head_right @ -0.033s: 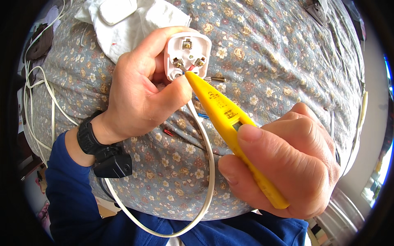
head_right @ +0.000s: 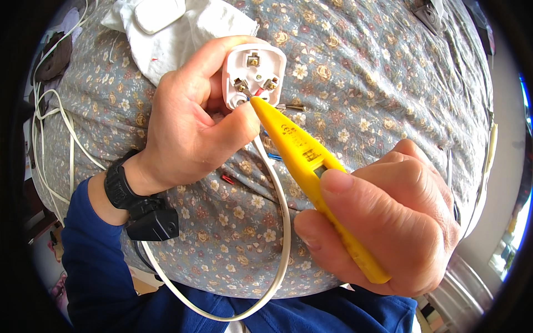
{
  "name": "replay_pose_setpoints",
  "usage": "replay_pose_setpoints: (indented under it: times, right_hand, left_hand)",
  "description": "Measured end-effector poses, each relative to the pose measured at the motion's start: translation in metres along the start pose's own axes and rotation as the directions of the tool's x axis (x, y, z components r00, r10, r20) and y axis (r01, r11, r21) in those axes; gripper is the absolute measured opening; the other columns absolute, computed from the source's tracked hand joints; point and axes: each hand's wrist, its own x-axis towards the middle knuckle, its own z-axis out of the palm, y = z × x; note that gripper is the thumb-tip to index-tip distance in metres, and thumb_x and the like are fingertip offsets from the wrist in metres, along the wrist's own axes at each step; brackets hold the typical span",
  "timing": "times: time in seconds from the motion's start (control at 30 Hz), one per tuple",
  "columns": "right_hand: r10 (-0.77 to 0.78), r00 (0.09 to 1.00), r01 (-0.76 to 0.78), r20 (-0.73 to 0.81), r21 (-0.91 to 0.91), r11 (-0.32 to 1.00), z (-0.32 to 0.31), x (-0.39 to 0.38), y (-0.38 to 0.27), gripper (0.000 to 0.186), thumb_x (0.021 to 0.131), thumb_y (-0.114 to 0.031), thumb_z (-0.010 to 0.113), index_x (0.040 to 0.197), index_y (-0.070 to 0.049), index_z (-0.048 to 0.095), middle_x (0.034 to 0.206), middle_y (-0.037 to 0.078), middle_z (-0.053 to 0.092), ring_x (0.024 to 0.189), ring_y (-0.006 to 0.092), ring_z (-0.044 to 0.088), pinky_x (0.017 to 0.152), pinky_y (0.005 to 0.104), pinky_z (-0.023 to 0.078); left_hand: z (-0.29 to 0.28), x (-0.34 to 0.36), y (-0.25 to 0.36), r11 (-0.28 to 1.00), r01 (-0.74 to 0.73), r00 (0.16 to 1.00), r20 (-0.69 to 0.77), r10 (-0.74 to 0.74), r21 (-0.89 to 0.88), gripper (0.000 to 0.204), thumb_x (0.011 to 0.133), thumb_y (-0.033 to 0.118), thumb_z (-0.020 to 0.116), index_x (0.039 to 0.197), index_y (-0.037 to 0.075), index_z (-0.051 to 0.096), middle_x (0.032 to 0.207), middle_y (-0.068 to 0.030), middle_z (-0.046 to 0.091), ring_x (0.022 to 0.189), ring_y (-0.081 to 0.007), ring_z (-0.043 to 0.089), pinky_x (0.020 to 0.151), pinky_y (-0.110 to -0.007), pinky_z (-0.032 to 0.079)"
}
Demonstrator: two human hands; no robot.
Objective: The person strips the ends of a white power cord, twists the exposed conductors, and inserts them into the terminals of a three-prong plug. They then use a yellow screwdriver to tighten the terminal screws to secure the wires.
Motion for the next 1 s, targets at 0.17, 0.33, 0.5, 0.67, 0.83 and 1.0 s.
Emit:
replay_pose_setpoints:
  times: [0.17, 0.33, 0.5, 0.67, 0.83, 1.0]
  right_hand:
    - [-0.014, 0.999, 0.017, 0.039, -0.082, 0.996, -0.002, 0.002, -0.006, 0.032, 0.094, -0.019, 0.074, 0.120, -0.001, 0.066, 0.074, 0.006, 0.058, 0.063, 0.0133, 0.049, 0.062, 0.0325, 0.037]
    - [-0.030, 0.999, 0.034, 0.028, -0.132, 0.991, 0.001, 0.001, -0.011, 0.033, 0.093, -0.020, 0.076, 0.120, -0.002, 0.067, 0.073, 0.008, 0.058, 0.061, 0.0138, 0.048, 0.060, 0.0327, 0.036]
    - [-0.007, 1.000, 0.008, 0.014, -0.136, 0.991, -0.001, 0.001, -0.012, 0.035, 0.089, -0.018, 0.079, 0.116, 0.000, 0.068, 0.070, 0.009, 0.060, 0.059, 0.0143, 0.049, 0.058, 0.0322, 0.037]
    - [-0.004, 0.999, 0.017, 0.043, -0.318, 0.948, -0.007, 0.006, -0.017, 0.040, 0.079, -0.015, 0.085, 0.111, 0.004, 0.069, 0.072, 0.013, 0.064, 0.061, 0.0173, 0.056, 0.056, 0.0311, 0.040]
    - [-0.025, 0.994, 0.058, 0.103, -0.329, 0.943, -0.007, 0.013, -0.025, 0.045, 0.076, -0.013, 0.088, 0.113, 0.003, 0.069, 0.078, 0.015, 0.065, 0.061, 0.0182, 0.057, 0.055, 0.0299, 0.041]
    - [-0.044, 0.996, 0.071, 0.078, -0.380, 0.922, -0.002, 0.011, -0.028, 0.044, 0.077, -0.015, 0.088, 0.113, 0.002, 0.070, 0.080, 0.014, 0.064, 0.061, 0.0184, 0.058, 0.054, 0.0299, 0.041]
  left_hand:
    - [0.000, 0.000, -0.001, 1.000, -0.015, 1.000, 0.004, 0.015, 0.003, 0.053, 0.095, 0.010, 0.065, 0.141, -0.007, 0.044, 0.113, -0.0127, 0.068, 0.101, -0.0132, 0.068, 0.090, -0.028, 0.057]
    - [0.001, 0.000, -0.002, 1.000, -0.025, 1.000, -0.007, 0.025, 0.010, 0.054, 0.096, 0.011, 0.065, 0.142, -0.007, 0.043, 0.113, -0.0126, 0.068, 0.101, -0.0136, 0.068, 0.090, -0.028, 0.057]
    - [0.001, -0.001, -0.003, 1.000, -0.019, 1.000, -0.010, 0.019, 0.007, 0.055, 0.097, 0.013, 0.067, 0.142, -0.007, 0.043, 0.113, -0.0129, 0.068, 0.102, -0.0135, 0.068, 0.090, -0.028, 0.057]
    - [0.002, 0.000, -0.003, 1.000, -0.005, 1.000, -0.022, 0.005, -0.013, 0.054, 0.097, 0.013, 0.066, 0.141, -0.007, 0.043, 0.114, -0.0132, 0.068, 0.102, -0.0134, 0.068, 0.089, -0.028, 0.057]
    - [0.002, 0.000, -0.003, 1.000, -0.012, 1.000, -0.026, 0.011, -0.027, 0.053, 0.095, 0.008, 0.065, 0.141, -0.008, 0.043, 0.115, -0.0133, 0.067, 0.101, -0.0129, 0.067, 0.089, -0.028, 0.057]
    - [0.003, 0.001, -0.002, 0.999, -0.026, 0.999, -0.042, 0.024, -0.044, 0.053, 0.093, 0.004, 0.063, 0.141, -0.008, 0.044, 0.116, -0.0134, 0.067, 0.101, -0.0126, 0.067, 0.090, -0.028, 0.057]
